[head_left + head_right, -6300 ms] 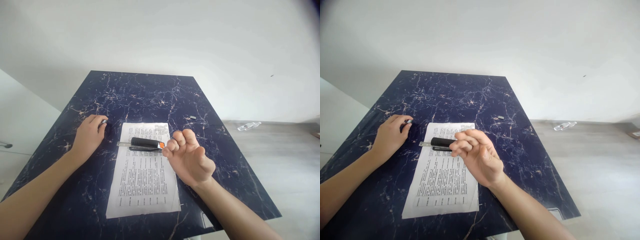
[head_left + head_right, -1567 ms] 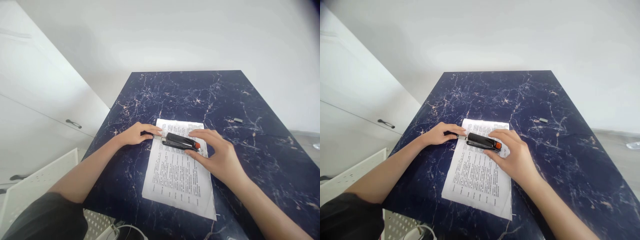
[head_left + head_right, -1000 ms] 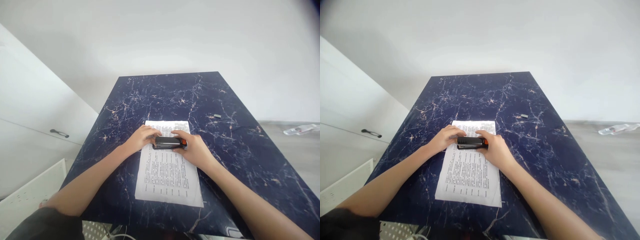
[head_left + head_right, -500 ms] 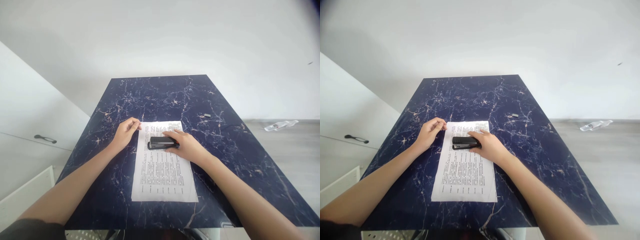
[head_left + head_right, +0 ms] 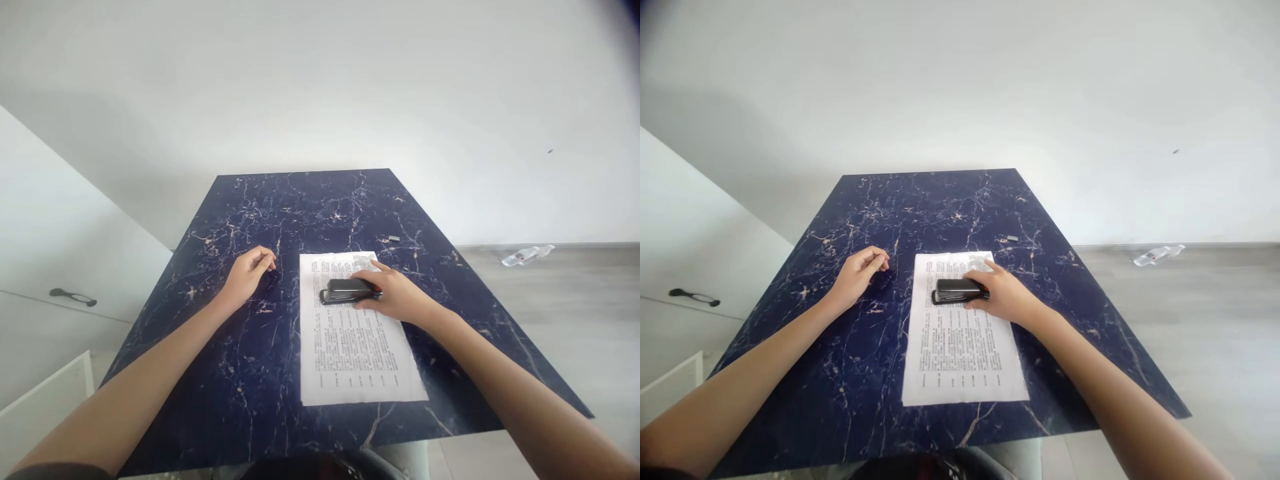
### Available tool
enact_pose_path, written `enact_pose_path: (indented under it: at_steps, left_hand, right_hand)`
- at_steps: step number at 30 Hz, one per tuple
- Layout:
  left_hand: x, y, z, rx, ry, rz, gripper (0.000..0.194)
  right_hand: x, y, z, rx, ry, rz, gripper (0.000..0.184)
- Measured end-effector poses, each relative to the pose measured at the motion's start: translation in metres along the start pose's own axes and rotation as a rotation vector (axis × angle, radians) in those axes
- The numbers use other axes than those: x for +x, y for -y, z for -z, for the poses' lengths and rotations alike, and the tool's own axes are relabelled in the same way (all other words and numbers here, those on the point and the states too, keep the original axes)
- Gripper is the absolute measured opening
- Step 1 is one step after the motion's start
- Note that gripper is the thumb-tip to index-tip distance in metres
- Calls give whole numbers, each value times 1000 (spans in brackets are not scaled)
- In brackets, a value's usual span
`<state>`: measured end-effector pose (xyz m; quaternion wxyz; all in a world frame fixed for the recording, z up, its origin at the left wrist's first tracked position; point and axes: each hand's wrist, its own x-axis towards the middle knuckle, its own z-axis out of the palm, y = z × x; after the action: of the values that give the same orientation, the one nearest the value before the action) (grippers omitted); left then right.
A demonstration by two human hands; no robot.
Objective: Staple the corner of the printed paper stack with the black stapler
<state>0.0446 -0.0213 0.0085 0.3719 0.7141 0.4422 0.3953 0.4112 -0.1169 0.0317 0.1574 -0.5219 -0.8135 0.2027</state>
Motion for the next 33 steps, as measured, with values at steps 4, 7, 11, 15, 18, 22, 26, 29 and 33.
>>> enact_pose_path:
  at_steps: [4,7,11,15,18,22,26,29,33]
  left_hand:
    - [1,2,0,23,18,4,27]
    - [2,3,0,35,30,16,27]
    - [5,2,0,48,62,19,27]
    - [3,-1,-4,96,85,22,28]
    - [3,-3,-7,101,40,37,32]
    - [15,5,27,57,-150,-14,42]
    - [21,33,113,677,-448,48,35]
    - [16,59,158,969,-405,580,62]
    - [14,81,166,964,-267,736,78]
  right_hand:
    - [-37,-34,28,1,-12,-74,43]
    - [-59,-56,44,3,-29,-115,42]
    - [-70,-73,53,-12,-52,-130,43]
    - [-67,-83,62,121,-1,-92,69]
    - [-56,-102,69,387,-216,-113,57]
    - [-30,-138,68,501,-730,-455,54]
    - [-12,-156,58,359,-755,-583,46]
    - [-11,-156,53,159,-638,-532,44]
    - [-13,-160,51,-23,-546,-516,50]
